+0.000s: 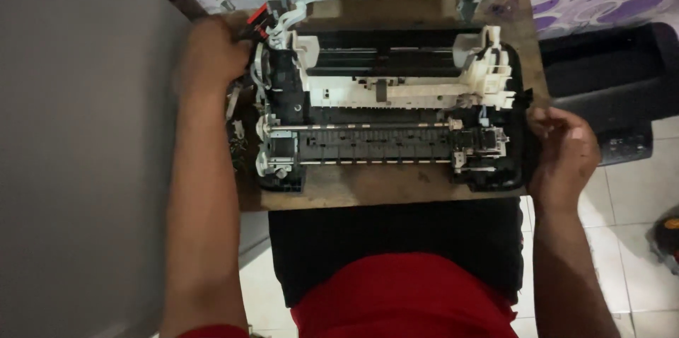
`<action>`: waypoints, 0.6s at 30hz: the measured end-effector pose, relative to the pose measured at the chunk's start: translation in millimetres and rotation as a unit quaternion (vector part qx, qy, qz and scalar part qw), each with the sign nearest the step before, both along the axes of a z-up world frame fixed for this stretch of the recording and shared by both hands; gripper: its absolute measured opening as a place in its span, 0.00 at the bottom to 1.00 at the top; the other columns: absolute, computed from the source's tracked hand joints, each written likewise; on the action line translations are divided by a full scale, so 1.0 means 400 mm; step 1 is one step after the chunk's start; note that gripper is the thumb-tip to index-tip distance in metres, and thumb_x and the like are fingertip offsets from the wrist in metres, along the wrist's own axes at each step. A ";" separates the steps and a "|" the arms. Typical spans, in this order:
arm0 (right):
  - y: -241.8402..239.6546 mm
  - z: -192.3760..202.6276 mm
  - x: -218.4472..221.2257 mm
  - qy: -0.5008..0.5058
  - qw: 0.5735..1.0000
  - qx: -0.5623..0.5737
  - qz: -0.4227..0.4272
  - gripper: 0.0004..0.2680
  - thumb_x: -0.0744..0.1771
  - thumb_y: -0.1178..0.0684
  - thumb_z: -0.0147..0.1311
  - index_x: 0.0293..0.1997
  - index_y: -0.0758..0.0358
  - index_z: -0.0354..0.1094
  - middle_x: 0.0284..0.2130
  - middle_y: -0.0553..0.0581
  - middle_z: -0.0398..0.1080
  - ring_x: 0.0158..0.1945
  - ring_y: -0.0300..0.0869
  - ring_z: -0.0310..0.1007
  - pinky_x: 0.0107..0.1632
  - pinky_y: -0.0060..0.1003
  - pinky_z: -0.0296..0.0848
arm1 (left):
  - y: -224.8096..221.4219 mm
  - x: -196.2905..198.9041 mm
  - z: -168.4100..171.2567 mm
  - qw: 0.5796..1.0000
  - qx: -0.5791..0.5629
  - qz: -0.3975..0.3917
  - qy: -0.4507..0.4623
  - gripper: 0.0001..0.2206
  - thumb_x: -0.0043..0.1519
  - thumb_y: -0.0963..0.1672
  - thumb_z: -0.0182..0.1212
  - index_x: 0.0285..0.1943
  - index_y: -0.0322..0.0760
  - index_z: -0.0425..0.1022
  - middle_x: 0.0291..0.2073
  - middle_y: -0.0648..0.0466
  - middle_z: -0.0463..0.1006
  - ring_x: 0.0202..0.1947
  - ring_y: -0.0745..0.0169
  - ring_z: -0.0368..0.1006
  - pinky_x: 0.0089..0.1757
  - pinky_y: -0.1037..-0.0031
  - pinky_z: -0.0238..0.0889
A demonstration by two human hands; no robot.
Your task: Disassembling and inspecting the internal components of a printer using a screwdriver
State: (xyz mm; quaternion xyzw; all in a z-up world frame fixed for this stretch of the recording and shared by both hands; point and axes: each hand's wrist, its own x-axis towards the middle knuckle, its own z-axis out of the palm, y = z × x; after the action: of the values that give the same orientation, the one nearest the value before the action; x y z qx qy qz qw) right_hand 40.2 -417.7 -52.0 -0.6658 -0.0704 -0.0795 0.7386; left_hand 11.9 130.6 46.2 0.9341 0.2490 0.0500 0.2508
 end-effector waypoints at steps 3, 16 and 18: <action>-0.015 -0.033 0.012 0.007 1.000 0.007 -0.011 0.22 0.71 0.32 0.50 0.58 0.64 0.66 0.51 0.61 0.72 0.57 0.45 0.74 0.64 0.39 0.76 | 0.014 0.026 0.018 0.992 0.004 -0.101 0.071 0.23 0.59 0.44 0.61 0.66 0.46 0.76 0.52 0.39 0.80 0.55 0.35 0.74 0.50 0.53 0.64; 0.013 0.018 -0.001 0.044 0.991 -0.109 -0.060 0.08 0.73 0.60 0.42 0.54 0.60 0.69 0.47 0.59 0.74 0.49 0.35 0.73 0.56 0.23 0.71 | 0.014 0.043 0.038 0.986 0.014 -0.077 0.148 0.22 0.58 0.36 0.60 0.63 0.42 0.76 0.53 0.40 0.79 0.54 0.38 0.75 0.53 0.59 0.68; 0.020 0.029 -0.004 0.052 0.992 -0.094 -0.060 0.09 0.72 0.60 0.41 0.53 0.60 0.70 0.44 0.57 0.73 0.48 0.35 0.74 0.55 0.22 0.72 | 0.047 0.047 0.021 0.988 -0.031 -0.054 0.144 0.23 0.61 0.38 0.60 0.67 0.48 0.74 0.56 0.43 0.78 0.56 0.42 0.74 0.55 0.62 0.67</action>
State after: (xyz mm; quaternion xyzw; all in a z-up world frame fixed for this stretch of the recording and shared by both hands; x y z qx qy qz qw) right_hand 38.5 -409.6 -40.5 -0.7387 0.0008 -0.0816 0.6691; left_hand 30.8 149.6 54.5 0.9354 0.2332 -0.1063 0.2436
